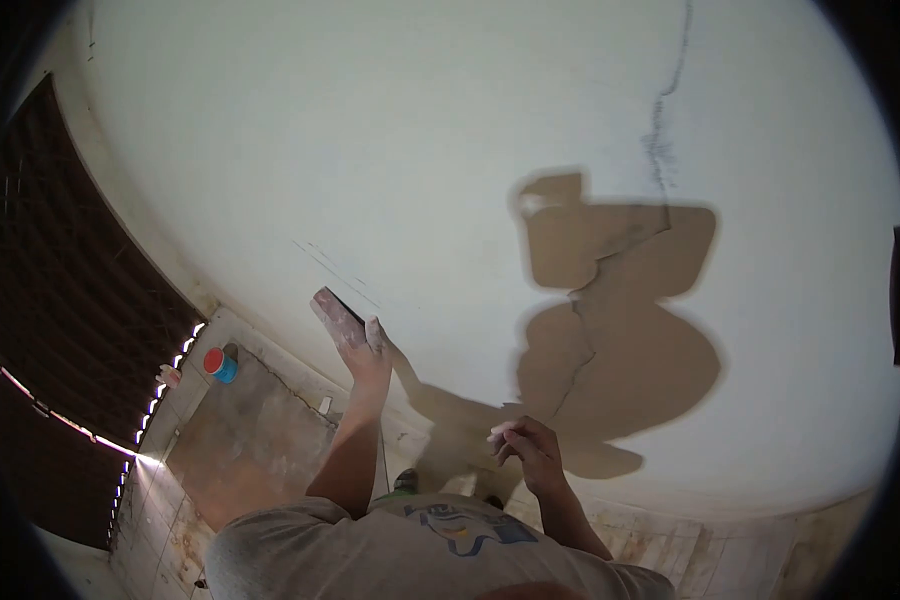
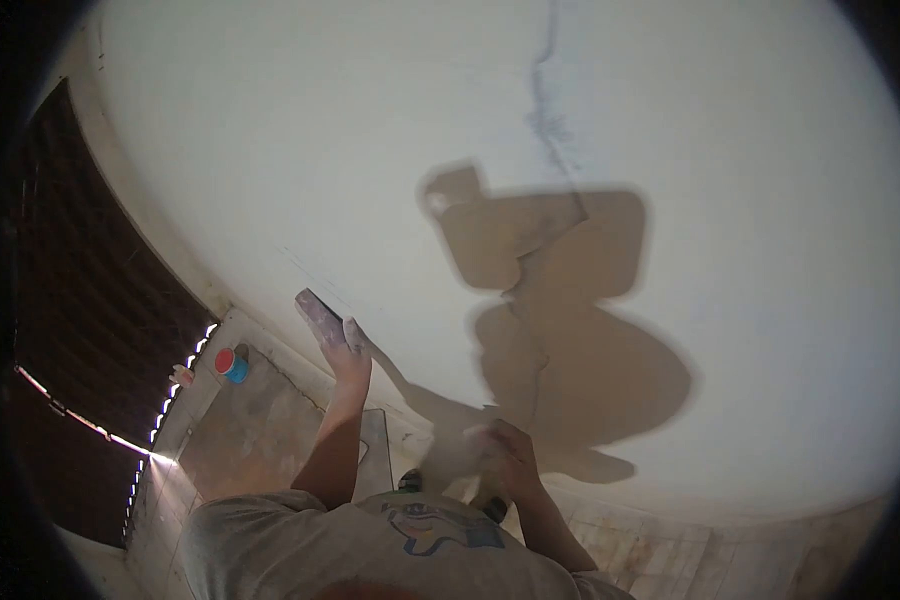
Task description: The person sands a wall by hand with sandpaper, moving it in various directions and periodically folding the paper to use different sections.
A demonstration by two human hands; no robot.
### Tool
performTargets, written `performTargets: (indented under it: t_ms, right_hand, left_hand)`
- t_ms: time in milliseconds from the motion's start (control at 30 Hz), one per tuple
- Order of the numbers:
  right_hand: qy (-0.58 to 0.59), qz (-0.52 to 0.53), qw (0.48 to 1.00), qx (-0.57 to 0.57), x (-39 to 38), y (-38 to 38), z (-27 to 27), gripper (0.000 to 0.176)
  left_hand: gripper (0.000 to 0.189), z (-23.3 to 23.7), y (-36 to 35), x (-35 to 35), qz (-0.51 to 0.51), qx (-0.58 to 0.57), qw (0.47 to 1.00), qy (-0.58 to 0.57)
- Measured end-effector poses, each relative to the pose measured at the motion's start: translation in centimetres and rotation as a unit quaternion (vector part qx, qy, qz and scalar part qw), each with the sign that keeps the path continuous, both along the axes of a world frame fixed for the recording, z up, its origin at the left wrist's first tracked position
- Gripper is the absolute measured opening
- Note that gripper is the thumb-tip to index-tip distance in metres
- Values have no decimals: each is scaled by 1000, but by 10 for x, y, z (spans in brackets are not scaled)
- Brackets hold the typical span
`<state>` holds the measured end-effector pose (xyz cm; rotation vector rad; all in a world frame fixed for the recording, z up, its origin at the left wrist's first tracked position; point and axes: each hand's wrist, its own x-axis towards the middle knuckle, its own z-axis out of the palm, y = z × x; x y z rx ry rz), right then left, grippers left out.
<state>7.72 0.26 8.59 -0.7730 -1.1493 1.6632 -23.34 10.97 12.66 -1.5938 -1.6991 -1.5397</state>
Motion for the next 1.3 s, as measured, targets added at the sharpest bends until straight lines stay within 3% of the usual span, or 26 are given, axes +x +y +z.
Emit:
performTargets:
  t_ms: [100, 167, 233, 267, 367, 467, 567, 633, 767, 867, 933, 1000, 1133, 1300]
  right_hand:
    - [0, -6, 1000, -11, -16, -7, 11, 15]
    - [-26, -17, 999, 7, -32, -1, 24, 14]
    - [-71, -44, 996, 39, -40, 0, 33, 13]
    - [-60, -51, 996, 50, -46, 2, 39, 13]
    - [-51, -69, 993, 87, -63, 11, 66, 13]
    - [-61, -96, 985, 132, -78, 13, 88, 13]
    - [-46, -139, 979, 139, -91, 10, 95, 13]
    - [-55, -143, 981, 123, -97, 6, 92, 12]
    - [-124, -153, 963, 185, -98, -4, 80, 13]
    - [-159, -193, 956, 154, -99, -10, 82, 15]
    - [-173, -215, 948, 158, -100, -13, 85, 15]
    - [-164, -241, 941, 170, -105, -16, 85, 16]
    - [-372, -245, 825, 349, -102, -28, 96, 9]
    - [-329, -244, 793, 451, -99, -36, 83, 21]
  left_hand:
    - [74, 7, -9, 3, 34, -52, 998, 0]
    - [69, 43, -26, 3, 84, -115, 990, 20]
    - [35, 79, -52, -13, 6, -257, 966, 9]
    - [26, 92, -64, -22, -21, -291, 956, 20]
    - [22, 122, -95, -53, -82, -310, 943, 87]
    - [24, 155, -105, -67, -71, -376, 918, 103]
    - [21, 160, -97, -80, -38, -274, 957, 87]
    - [15, 183, -100, -79, -104, -126, 985, 54]
    - [5, 174, -99, -88, -181, 32, 980, 70]
    - [4, 165, -74, -87, -156, 148, 968, 128]
    - [10, 152, -50, -89, -134, 187, 964, 131]
    - [21, 148, -35, -89, -105, 149, 971, 157]
    - [40, 128, -1, -71, -151, 188, 951, 195]
    - [32, 96, 25, -68, -221, 237, 937, 130]
